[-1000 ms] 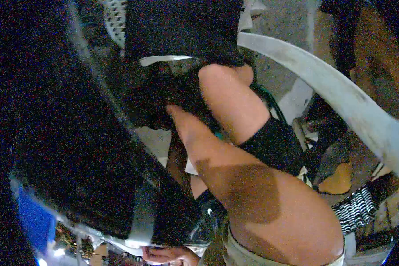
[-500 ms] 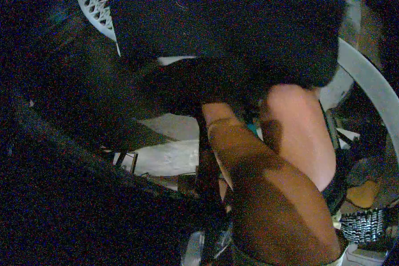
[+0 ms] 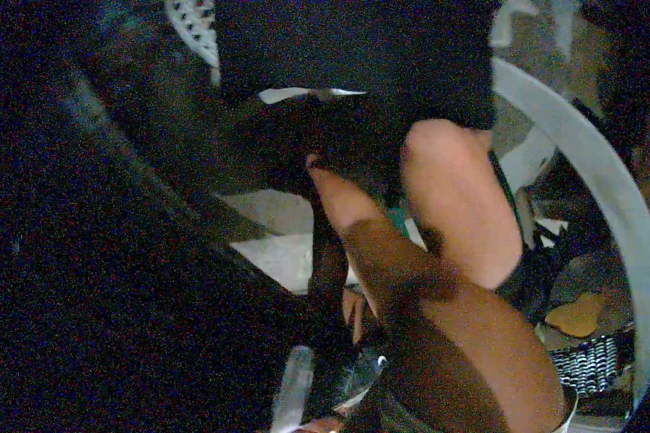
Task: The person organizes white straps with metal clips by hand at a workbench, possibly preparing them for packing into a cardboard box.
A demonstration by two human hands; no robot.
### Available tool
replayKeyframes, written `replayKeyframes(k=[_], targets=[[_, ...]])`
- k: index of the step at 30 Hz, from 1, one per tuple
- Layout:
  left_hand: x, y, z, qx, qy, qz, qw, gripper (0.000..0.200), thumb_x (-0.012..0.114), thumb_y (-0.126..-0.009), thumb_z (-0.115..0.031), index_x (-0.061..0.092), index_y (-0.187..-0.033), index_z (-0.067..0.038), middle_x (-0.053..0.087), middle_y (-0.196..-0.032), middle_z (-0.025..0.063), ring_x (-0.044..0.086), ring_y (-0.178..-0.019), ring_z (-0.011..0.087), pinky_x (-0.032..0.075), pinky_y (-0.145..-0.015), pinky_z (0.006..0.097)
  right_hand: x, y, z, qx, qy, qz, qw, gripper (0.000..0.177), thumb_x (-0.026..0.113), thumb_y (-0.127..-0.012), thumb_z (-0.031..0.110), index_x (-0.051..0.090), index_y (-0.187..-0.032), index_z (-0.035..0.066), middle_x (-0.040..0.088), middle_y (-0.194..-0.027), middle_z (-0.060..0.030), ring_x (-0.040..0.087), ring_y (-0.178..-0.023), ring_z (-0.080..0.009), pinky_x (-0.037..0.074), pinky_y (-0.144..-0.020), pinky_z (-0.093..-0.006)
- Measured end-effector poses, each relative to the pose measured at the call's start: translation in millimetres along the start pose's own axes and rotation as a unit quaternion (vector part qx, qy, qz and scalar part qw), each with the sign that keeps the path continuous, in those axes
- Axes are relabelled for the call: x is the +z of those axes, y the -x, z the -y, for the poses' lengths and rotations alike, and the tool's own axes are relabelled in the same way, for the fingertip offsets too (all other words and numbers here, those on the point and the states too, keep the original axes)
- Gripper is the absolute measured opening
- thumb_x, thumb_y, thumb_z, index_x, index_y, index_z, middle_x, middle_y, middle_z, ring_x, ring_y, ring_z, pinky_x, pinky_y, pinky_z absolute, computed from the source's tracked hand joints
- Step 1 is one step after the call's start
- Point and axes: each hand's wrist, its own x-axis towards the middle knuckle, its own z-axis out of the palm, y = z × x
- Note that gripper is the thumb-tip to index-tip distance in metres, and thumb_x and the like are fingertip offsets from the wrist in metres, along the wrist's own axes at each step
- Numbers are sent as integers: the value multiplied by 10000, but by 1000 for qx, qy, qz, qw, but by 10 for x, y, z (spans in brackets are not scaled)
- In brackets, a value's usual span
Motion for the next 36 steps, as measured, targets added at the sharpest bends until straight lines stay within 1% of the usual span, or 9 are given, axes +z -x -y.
replayKeyframes(k=[6,8,9,10,12,18,24,28,36], targets=[[-140,86,83,-42,89,-12,995,228,433,-1050,-136,570,-1018,43,556,-921,153,527,-920,313,367,-1006,475,-346,1219,-395,-54,70,-111,990,307,647,-774,120,627,-1059,8,662,-1023,-289,644,-994,-461,522,-826,-546],[-242,95,13,-86,141,1,986,215,430,-1040,-119,566,-993,40,553,-910,155,522,-910,333,320,-1066,520,-902,1720,-501,118,88,-27,989,369,665,-728,77,637,-1092,19,669,-1102,-245,624,-1105,-430,525,-875,-517],[-271,104,41,-66,101,17,993,254,405,-1055,-154,565,-1022,41,556,-945,177,517,-916,314,403,-942,459,-882,1733,-1130,12,248,17,968,371,665,-744,87,636,-1111,42,699,-1024,-218,655,-1011,-408,548,-814,-490],[-279,125,81,-70,120,8,990,227,420,-1027,-106,579,-971,47,582,-910,161,534,-913,326,274,-1130,527,-1061,1846,-1267,5,279,28,960,377,667,-744,88,633,-1116,40,696,-1031,-219,652,-1017,-406,545,-820,-487],[-237,237,120,-89,184,-4,979,218,427,-1014,-95,592,-966,40,608,-898,164,546,-926,332,274,-1119,549,-1430,1998,-1257,-14,288,19,957,389,670,-744,89,626,-1127,36,690,-1045,-219,646,-1029,-402,539,-833,-483],[-395,245,317,-107,357,117,921,358,549,-735,164,687,-1014,-14,520,-1066,215,515,-981,350,439,-849,406,-2066,2186,-408,-75,275,22,958,426,679,-744,94,604,-1157,24,671,-1087,-221,628,-1065,-389,520,-869,-469],[-203,482,292,-153,508,75,844,354,578,-757,124,677,-1067,-16,569,-1144,257,564,-1007,397,471,-861,439,-1923,2700,197,-118,336,91,930,465,688,-743,99,583,-1188,12,653,-1128,-223,610,-1100,-377,501,-905,-456],[-328,218,457,-85,500,111,855,289,623,-805,70,673,-1073,-27,583,-1162,247,598,-999,407,509,-854,440,-1825,3061,411,-140,378,148,903,492,695,-743,102,569,-1208,4,641,-1156,-224,598,-1124,-368,489,-930,-447],[-383,155,427,-150,559,63,813,264,599,-855,44,649,-1101,-38,583,-1131,201,598,-1000,378,506,-853,411,-1720,3281,684,-233,404,266,844,547,707,-743,109,541,-1249,-12,617,-1212,-227,574,-1172,-352,464,-978,-429]])
